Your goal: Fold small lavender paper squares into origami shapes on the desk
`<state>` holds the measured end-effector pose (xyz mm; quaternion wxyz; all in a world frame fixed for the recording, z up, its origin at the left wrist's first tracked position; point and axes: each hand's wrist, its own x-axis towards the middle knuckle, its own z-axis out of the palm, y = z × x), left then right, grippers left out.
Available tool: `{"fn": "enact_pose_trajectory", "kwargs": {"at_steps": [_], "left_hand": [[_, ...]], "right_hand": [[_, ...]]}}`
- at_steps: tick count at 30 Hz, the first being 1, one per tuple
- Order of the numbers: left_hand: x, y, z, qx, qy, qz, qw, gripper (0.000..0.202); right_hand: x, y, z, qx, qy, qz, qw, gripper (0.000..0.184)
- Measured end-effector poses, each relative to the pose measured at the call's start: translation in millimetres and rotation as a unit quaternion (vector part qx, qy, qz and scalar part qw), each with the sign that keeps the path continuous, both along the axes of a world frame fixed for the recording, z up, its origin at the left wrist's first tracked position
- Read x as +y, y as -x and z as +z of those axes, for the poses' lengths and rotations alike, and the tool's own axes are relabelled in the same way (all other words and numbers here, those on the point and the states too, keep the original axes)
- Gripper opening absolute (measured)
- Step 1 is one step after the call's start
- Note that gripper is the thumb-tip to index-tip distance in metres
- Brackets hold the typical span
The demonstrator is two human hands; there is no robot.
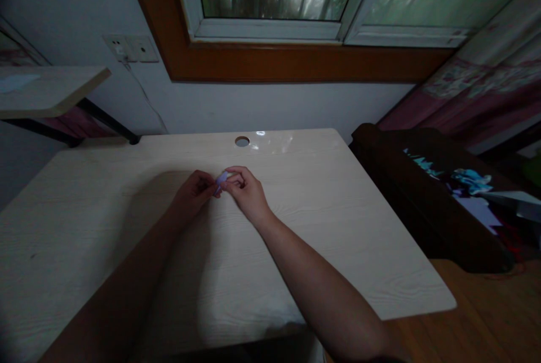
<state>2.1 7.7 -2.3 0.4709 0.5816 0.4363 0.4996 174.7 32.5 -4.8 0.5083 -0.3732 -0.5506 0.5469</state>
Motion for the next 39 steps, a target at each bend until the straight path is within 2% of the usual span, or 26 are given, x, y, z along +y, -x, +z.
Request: {"fn": "enact_pose_trajectory", "kwargs": {"at_steps": [6, 12, 32, 39], "left_hand": [[-1.8, -0.4, 1.2, 0.007, -0.007, -0.001, 1.0, 0.02], [-1.1, 0.1, -0.1, 0.029, 0.003, 0.019, 0.999, 0.029], [3.4, -1.1, -3.9, -0.012, 0.024, 0.0, 1.0, 0.035], [3.0, -1.6, -2.6, -0.027, 0.03, 0.008, 0.999, 0.035]], "right_hand": [[0.3, 0.5, -1.4, 0.003, 0.001, 0.001, 1.0, 0.037], [-0.3, 0.3, 0.7, -0.003, -0.005, -0.003, 1.0, 0.036], [-4.0, 0.4, 1.7, 0.014, -0.016, -0.024, 0.999, 0.043], [-1.2, -0.4, -0.9, 0.044, -0.004, 0.002, 0.999, 0.042]]}}
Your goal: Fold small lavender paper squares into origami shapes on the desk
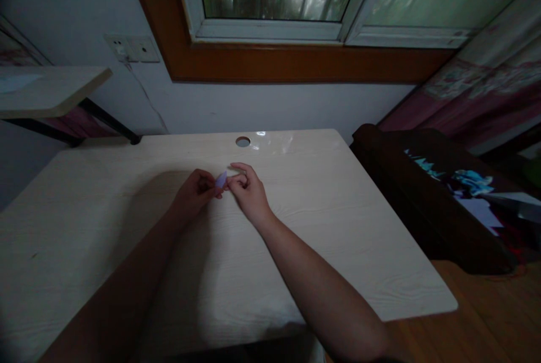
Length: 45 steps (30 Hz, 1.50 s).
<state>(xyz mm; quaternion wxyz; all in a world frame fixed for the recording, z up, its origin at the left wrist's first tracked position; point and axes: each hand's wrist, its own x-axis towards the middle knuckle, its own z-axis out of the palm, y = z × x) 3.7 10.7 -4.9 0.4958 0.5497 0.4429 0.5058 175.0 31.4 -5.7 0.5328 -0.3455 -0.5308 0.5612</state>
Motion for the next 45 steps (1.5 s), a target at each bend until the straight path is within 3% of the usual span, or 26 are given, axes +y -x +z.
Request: {"fn": "enact_pose_trajectory", "kwargs": {"at_steps": [8, 16, 45], "left_hand": [[1.0, 0.6, -2.9, 0.032, -0.007, 0.012, 0.999, 0.034], [-0.4, -0.2, 0.9, -0.01, 0.018, -0.019, 1.0, 0.041], [1.1, -1.4, 3.0, 0.002, -0.002, -0.018, 1.0, 0.043]], "right_hand": [[2.0, 0.9, -3.1, -0.013, -0.015, 0.011, 1.0, 0.045], [1.5, 1.8, 0.7, -0.002, -0.002, -0.008, 1.0, 0.044], [-1.5, 1.2, 0.9, 0.023, -0.001, -0.033, 0.999, 0.042]]}}
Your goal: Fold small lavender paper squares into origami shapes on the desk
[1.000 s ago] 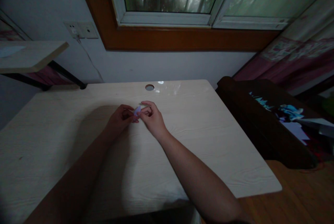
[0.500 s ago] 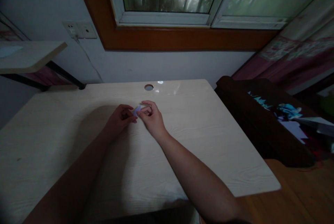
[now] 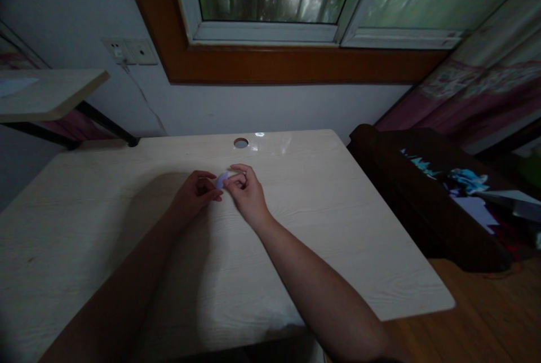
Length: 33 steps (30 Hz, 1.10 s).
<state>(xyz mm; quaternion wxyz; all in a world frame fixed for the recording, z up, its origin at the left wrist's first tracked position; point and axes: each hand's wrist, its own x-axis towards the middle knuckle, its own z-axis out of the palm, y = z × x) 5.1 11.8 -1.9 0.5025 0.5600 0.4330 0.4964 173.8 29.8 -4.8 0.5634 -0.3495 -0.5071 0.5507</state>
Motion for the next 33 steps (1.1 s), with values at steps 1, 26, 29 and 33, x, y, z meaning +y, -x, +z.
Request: {"fn": "enact_pose_trajectory", "kwargs": {"at_steps": [1, 26, 29, 33], "left_hand": [[0, 0, 0.2, -0.001, 0.002, -0.002, 1.0, 0.042], [-4, 5, 1.7, 0.094, 0.019, -0.002, 0.995, 0.024], [-4, 5, 2.7, 0.079, 0.021, 0.009, 0.997, 0.025], [-4, 5, 3.7, 0.094, 0.01, 0.017, 0.995, 0.024]], "right_hand": [[0, 0, 0.2, -0.002, -0.002, -0.002, 1.0, 0.042], [0, 0, -1.3, -0.035, -0.035, 0.016, 0.999, 0.04], [1, 1, -2.6, -0.032, -0.032, 0.026, 0.999, 0.041], [2, 1, -4.2, -0.033, -0.031, 0.041, 0.998, 0.047]]}}
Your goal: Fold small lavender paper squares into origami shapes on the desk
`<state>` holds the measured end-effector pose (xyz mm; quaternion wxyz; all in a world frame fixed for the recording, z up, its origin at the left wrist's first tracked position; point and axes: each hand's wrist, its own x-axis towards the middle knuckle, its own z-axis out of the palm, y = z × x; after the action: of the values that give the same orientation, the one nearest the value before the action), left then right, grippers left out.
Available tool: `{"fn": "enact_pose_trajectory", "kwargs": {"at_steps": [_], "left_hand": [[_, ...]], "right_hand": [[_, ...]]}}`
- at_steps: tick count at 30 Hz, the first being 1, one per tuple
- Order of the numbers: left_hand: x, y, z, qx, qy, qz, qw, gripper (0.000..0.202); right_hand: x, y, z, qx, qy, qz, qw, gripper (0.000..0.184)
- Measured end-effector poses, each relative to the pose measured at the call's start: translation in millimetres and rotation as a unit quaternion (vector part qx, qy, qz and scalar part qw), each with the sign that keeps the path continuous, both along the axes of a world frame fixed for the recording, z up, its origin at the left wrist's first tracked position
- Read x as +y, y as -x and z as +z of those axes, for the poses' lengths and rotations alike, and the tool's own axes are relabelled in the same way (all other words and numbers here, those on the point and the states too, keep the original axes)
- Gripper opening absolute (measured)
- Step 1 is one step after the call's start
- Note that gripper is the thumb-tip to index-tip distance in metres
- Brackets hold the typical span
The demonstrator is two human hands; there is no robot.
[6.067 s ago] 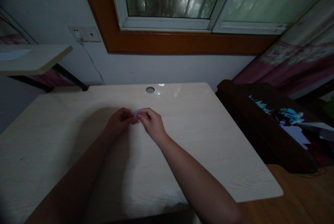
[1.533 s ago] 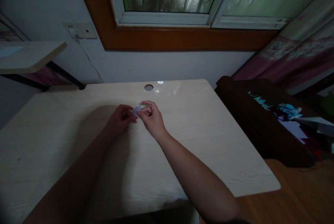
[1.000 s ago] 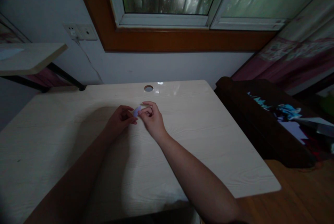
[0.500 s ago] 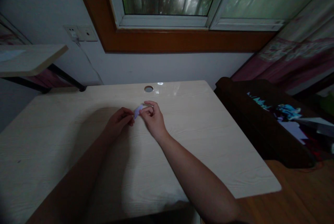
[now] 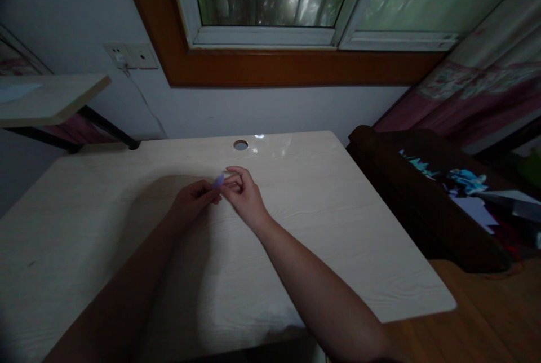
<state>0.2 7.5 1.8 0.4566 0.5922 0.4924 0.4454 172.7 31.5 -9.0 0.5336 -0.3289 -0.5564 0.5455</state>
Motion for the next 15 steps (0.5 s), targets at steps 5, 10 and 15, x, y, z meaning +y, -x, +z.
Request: {"fn": "enact_pose_trajectory", "kwargs": {"at_steps": [5, 10, 15], "left_hand": [[-0.8, 0.1, 0.8, 0.028, -0.005, -0.005, 1.0, 0.024], [-1.4, -0.9, 2.9, 0.032, 0.001, -0.015, 0.999, 0.025], [-1.5, -1.8, 2.5, 0.003, 0.016, -0.022, 1.0, 0.026]], "right_hand": [[-0.3, -0.1, -1.1, -0.008, -0.009, -0.003, 1.0, 0.047], [-2.7, -0.4, 1.9, -0.016, -0.021, -0.026, 0.999, 0.043], [-5.3, -0.8, 4.7, -0.013, -0.024, -0.034, 0.999, 0.041]]}}
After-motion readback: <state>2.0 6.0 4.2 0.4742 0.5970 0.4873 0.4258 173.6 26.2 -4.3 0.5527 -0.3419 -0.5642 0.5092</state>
